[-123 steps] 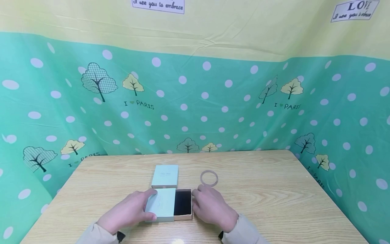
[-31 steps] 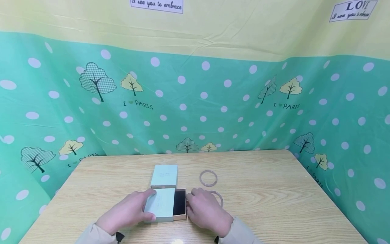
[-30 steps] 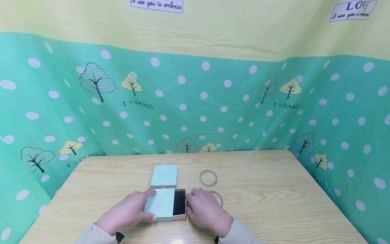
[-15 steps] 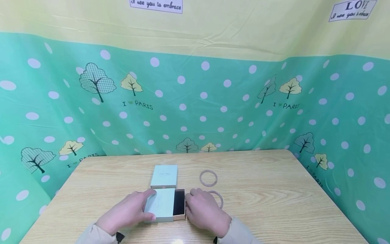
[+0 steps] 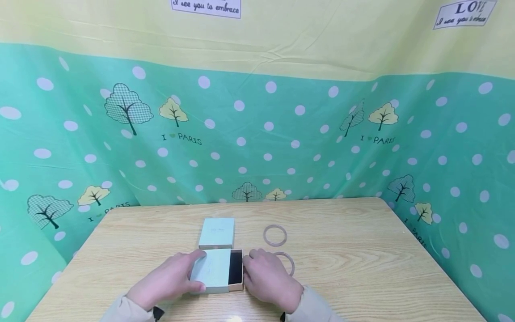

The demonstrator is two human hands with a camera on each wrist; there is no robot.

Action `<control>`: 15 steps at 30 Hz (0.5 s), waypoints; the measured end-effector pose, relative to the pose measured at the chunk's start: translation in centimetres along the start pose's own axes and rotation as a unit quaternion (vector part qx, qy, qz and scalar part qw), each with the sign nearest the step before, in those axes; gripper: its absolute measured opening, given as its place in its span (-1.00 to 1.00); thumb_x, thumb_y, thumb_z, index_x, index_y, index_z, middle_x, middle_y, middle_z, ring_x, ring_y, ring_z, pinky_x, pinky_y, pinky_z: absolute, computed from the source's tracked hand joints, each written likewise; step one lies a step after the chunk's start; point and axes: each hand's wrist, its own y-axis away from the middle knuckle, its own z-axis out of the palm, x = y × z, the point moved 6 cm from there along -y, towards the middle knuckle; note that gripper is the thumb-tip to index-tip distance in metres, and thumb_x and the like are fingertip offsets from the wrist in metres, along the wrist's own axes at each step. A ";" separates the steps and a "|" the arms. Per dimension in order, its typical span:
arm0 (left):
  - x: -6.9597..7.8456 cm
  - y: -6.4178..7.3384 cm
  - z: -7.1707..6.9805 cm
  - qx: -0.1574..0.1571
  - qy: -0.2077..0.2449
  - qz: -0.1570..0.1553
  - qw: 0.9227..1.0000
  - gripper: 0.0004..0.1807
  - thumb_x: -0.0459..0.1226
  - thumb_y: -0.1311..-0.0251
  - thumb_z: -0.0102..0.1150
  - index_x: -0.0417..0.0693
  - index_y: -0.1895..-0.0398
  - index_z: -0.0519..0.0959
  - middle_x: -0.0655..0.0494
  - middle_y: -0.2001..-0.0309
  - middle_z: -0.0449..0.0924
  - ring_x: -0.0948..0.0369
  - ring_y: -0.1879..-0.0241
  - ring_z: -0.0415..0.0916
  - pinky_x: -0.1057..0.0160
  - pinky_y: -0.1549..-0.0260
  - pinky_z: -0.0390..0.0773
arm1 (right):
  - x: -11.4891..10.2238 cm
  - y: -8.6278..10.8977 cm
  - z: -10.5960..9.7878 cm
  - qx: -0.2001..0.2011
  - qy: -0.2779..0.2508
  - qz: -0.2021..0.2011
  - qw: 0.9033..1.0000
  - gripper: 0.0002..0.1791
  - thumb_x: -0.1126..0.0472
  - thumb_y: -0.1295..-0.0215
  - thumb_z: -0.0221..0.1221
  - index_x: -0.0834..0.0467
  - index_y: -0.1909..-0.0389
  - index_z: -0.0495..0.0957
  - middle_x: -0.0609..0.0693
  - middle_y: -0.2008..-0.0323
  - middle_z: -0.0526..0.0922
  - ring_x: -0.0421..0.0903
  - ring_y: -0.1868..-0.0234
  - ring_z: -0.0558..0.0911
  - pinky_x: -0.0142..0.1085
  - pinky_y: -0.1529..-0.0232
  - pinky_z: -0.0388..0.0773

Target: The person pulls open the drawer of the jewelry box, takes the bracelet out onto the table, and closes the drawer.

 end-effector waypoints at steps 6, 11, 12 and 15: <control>0.1 0.0 0.0 0.002 -0.001 0.004 1.000 -0.19 -0.02 0.17 0.50 -0.24 -0.15 0.44 0.02 0.23 0.59 0.22 0.37 0.42 0.09 0.31 0.53 | 0.1 -0.1 0.2 -0.012 0.000 0.005 1.000 -0.88 0.15 -0.09 0.24 0.05 0.50 0.48 -0.20 0.55 0.34 -0.22 0.50 0.37 -0.38 0.54 0.35; 0.1 0.1 0.0 0.002 0.000 0.002 1.000 -0.19 -0.02 0.18 0.50 -0.24 -0.15 0.44 0.01 0.21 0.59 0.21 0.36 0.43 0.07 0.30 0.53 | 0.1 -0.1 0.3 -0.011 0.000 0.005 1.000 -0.89 0.15 -0.09 0.23 0.05 0.49 0.50 -0.19 0.54 0.37 -0.22 0.49 0.38 -0.37 0.53 0.38; 0.1 0.1 0.0 0.002 0.000 0.001 1.000 -0.19 -0.02 0.18 0.50 -0.24 -0.15 0.44 0.00 0.21 0.59 0.21 0.35 0.43 0.06 0.29 0.53 | 0.1 -0.1 0.3 -0.012 -0.001 0.006 1.000 -0.90 0.15 -0.09 0.23 0.05 0.48 0.50 -0.19 0.54 0.37 -0.22 0.49 0.39 -0.37 0.52 0.38; 0.1 0.1 0.0 0.000 0.001 -0.001 1.000 -0.18 -0.01 0.18 0.50 -0.24 -0.16 0.44 -0.02 0.19 0.60 0.20 0.34 0.44 0.04 0.27 0.54 | 0.1 -0.1 0.4 -0.015 -0.002 0.008 1.000 -0.91 0.15 -0.09 0.23 0.06 0.47 0.51 -0.19 0.53 0.38 -0.22 0.49 0.39 -0.37 0.51 0.39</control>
